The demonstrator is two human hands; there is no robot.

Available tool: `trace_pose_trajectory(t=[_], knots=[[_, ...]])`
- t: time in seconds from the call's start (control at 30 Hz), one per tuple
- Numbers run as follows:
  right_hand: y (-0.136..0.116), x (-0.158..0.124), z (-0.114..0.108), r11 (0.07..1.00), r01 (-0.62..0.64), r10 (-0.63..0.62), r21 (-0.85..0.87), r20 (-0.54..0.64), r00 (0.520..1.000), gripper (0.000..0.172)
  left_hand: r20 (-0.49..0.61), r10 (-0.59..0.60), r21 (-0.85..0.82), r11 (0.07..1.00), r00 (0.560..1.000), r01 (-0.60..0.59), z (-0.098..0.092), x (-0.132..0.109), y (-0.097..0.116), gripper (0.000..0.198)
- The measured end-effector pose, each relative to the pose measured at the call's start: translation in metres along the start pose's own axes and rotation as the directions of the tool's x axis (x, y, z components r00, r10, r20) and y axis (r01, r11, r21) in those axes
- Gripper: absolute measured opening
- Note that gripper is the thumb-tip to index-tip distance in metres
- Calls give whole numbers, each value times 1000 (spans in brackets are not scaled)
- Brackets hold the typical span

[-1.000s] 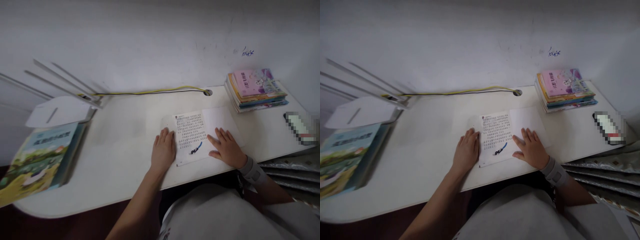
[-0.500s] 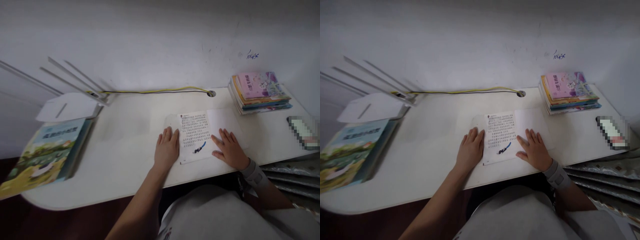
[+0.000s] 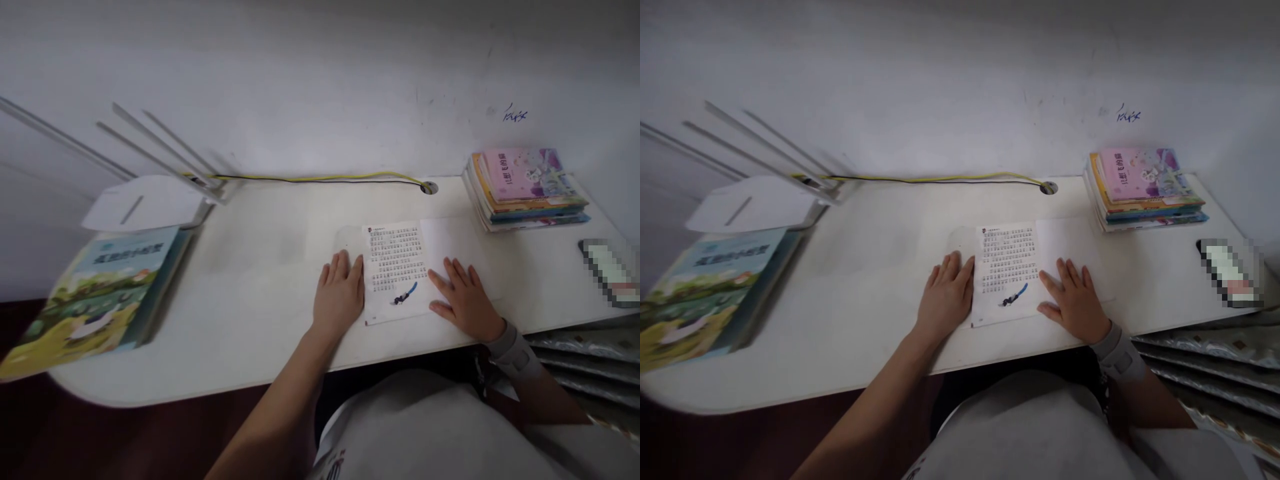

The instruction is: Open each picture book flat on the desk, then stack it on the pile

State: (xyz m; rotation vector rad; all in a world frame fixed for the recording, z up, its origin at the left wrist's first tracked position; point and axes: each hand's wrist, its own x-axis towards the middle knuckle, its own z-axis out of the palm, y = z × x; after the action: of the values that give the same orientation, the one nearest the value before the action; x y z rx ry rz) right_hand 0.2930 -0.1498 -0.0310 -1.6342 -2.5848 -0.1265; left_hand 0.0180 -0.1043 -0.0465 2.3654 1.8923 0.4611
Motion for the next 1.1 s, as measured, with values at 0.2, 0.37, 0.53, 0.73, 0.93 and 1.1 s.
trace_pose_trajectory(t=[0.2, 0.37, 0.53, 0.73, 0.93, 1.1], knots=[[2, 0, -2, 1000, 7, -7, -13, 12, 1000, 60, 19, -1, 27, 1000, 1000, 0, -3, 0, 2, 51], [2, -1, -1, 1000, 1, -1, -3, 6, 1000, 59, 23, 6, 49, 999, 1000, -7, -2, -2, 2, 51], [-23, 8, -3, 1000, -18, 17, -10, -64, 998, 57, 2, -12, 35, 999, 1000, 12, 0, -2, 5, 50], [-57, 22, -4, 999, -48, 48, 9, -58, 997, 73, -24, -76, -98, 993, 997, 73, 1, 0, 4, 48], [-55, 20, 2, 999, -39, 41, 25, -82, 996, 74, 26, -303, -471, 837, 953, 279, -14, 5, -8, 59], [-54, 19, 5, 999, -39, 41, 19, -110, 993, 72, 191, -398, -667, 618, 897, 416, -34, 6, -19, 71]])
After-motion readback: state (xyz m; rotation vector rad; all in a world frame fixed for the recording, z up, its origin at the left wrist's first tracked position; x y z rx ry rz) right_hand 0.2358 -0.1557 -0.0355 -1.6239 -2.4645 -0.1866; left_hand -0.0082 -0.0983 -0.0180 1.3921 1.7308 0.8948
